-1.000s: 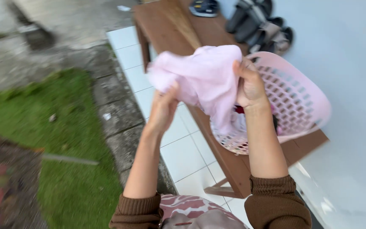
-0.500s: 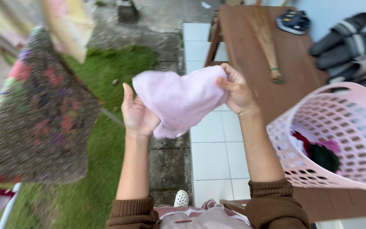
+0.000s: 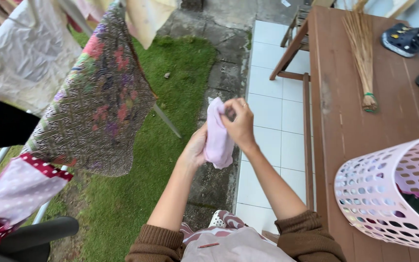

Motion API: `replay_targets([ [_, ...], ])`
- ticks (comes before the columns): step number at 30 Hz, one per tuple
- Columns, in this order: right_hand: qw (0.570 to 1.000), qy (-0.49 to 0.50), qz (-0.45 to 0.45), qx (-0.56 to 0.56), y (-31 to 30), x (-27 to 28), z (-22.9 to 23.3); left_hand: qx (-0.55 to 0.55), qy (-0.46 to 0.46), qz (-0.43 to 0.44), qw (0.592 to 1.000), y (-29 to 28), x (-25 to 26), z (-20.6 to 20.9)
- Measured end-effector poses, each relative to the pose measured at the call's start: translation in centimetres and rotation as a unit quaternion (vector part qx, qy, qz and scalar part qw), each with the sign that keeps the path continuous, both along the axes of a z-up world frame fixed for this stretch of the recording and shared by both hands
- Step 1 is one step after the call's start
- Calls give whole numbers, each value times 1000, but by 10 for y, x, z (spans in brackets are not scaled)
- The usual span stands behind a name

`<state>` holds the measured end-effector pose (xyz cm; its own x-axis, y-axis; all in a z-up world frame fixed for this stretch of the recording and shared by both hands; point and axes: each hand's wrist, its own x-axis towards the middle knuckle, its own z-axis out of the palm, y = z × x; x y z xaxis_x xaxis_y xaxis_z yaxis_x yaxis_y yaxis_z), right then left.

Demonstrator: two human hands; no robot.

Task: Hang various small clothing items and underwear on a drying rack.

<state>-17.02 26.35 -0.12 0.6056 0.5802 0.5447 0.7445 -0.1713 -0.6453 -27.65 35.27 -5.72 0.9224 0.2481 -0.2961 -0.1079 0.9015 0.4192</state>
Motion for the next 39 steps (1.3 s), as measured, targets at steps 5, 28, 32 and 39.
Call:
replay_targets([
  [5,993,118,-8,7,23,-26,-31,34,12,98,994,12,-3,-16],
  [28,947,255,126,-147,47,-34,-40,523,265,45,809,45,-72,-1],
  [32,872,413,248,-82,45,-22,-61,401,124,101,902,59,-78,-41],
  [39,711,661,238,44,43,-22,-53,341,276,178,881,76,-92,-39],
])
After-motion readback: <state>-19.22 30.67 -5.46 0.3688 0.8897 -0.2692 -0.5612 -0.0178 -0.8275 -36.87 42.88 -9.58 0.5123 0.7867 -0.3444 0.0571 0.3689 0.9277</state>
